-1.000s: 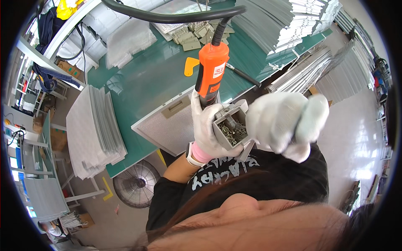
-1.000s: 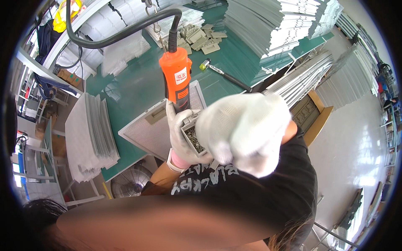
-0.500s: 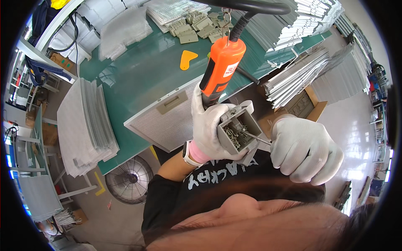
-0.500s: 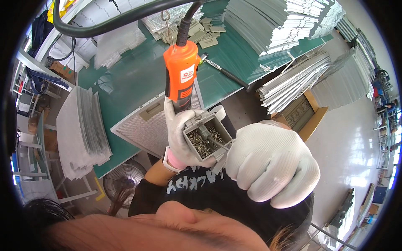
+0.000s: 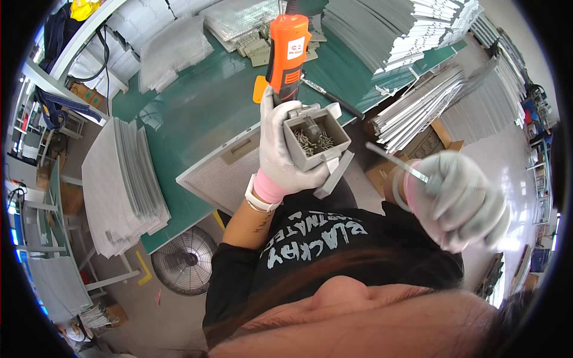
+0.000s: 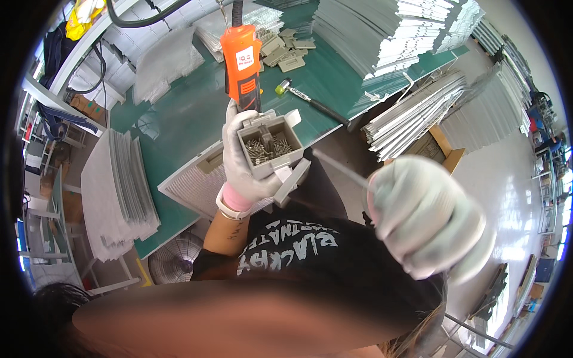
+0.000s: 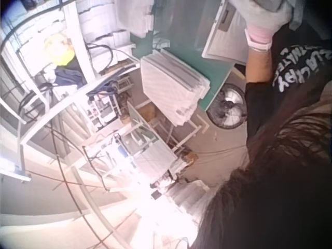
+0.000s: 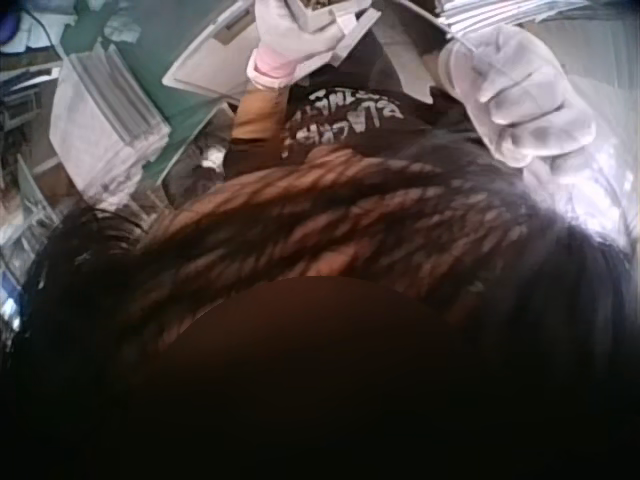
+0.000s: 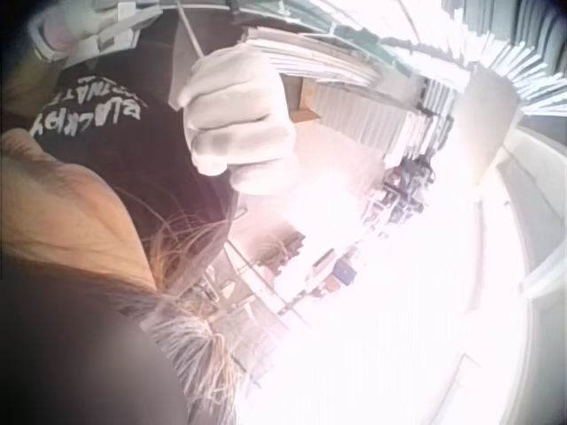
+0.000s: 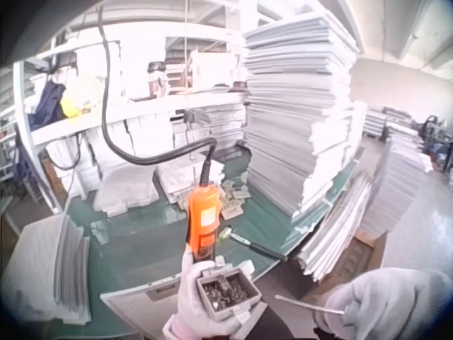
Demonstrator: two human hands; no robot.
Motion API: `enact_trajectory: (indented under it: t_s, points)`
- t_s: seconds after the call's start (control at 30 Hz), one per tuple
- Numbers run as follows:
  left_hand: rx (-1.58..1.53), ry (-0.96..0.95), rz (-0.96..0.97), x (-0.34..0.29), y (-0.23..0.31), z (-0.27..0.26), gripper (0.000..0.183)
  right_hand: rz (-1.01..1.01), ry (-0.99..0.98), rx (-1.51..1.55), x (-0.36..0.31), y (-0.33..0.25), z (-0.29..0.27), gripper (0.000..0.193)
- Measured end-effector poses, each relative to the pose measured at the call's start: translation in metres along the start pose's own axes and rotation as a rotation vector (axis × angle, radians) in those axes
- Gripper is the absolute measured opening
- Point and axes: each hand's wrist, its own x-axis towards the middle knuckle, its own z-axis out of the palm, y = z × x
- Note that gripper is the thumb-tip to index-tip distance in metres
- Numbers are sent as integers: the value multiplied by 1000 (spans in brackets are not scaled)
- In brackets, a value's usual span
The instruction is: Assembling metal mesh filters by attaching clips and securing components using an electric screwdriver.
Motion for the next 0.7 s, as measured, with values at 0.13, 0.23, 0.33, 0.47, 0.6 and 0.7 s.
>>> enact_trajectory:
  t_s: [0.13,0.23,0.33,0.47,0.6,0.7]
  points:
    - [-68,-4,66,5,8,9,84,404,-151,-471,17,3,-23,23]
    - [-76,-34,138,12,9,-1,88,772,-387,-786,17,15,-14,50]
    - [-57,-100,293,24,3,-9,89,993,-675,-865,16,24,-16,78]
    - [-71,-96,321,34,7,-10,84,1000,-641,-807,12,27,-23,81]
    - [-67,-123,364,41,8,-11,84,1074,-597,-804,15,27,-19,79]
    - [-99,-119,331,40,6,-8,82,1058,-603,-807,14,28,-20,77]
